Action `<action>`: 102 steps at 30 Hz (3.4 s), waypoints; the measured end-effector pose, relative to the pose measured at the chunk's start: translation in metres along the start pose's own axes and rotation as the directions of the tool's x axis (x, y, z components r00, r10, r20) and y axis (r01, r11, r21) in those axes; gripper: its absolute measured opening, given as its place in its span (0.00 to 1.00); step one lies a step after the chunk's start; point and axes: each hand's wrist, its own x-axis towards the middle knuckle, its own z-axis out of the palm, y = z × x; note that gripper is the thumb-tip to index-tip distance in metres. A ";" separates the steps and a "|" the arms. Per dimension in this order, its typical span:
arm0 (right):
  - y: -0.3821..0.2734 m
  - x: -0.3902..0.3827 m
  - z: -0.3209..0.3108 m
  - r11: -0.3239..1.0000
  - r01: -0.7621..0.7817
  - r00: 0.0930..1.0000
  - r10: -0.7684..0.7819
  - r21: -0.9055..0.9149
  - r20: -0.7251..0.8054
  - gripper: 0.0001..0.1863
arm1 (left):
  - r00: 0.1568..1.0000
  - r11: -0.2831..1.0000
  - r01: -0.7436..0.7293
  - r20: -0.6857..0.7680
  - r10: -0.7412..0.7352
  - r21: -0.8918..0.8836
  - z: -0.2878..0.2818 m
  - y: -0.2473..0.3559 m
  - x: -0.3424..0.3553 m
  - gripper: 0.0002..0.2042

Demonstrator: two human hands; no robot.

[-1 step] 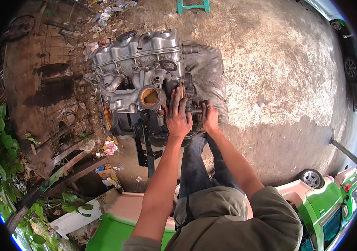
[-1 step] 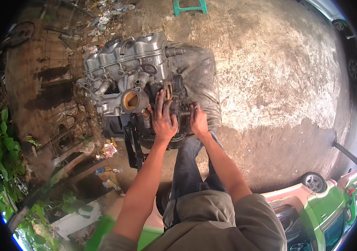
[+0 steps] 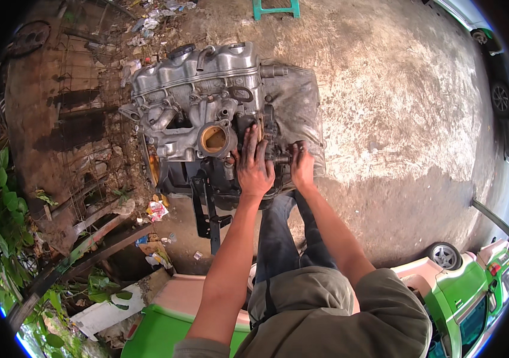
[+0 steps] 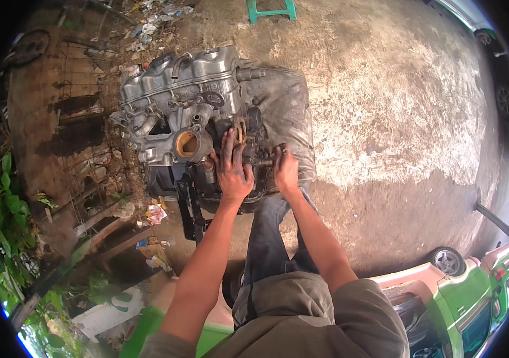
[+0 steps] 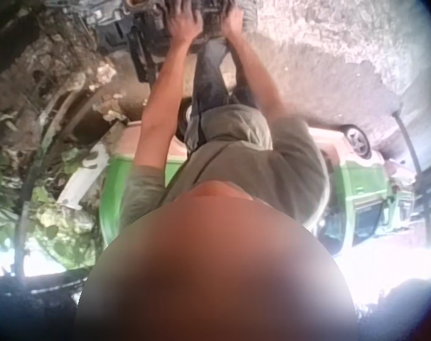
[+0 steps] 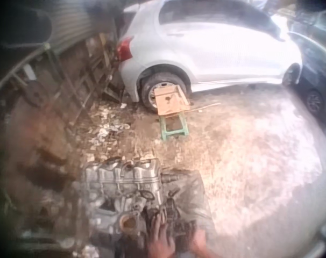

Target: The person uses a wrench to loosen and tighten bolts on a car engine block resting on a stand. They repeatedly adjust the tool and reposition their hands to work on different bolt locations on the engine.

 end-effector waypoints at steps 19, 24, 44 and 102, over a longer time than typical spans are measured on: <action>0.023 0.117 0.031 0.608 -0.669 0.728 0.419 0.427 0.543 0.16 | 0.999 0.998 -0.021 -0.042 0.019 -0.066 0.005 -0.004 0.008 0.22; 0.013 0.122 0.021 0.604 -0.676 0.683 0.299 0.421 0.667 0.14 | 1.000 0.998 -0.016 -0.027 0.014 -0.064 0.004 -0.005 0.008 0.21; -0.021 0.007 -0.015 0.998 0.038 0.998 -0.040 0.055 0.040 0.07 | 0.999 0.998 -0.024 -0.047 0.022 -0.050 0.005 -0.004 0.008 0.19; 0.036 0.118 0.035 0.606 -0.701 0.655 0.338 0.377 0.676 0.22 | 0.999 0.997 0.002 -0.037 -0.005 -0.083 0.005 -0.003 0.009 0.20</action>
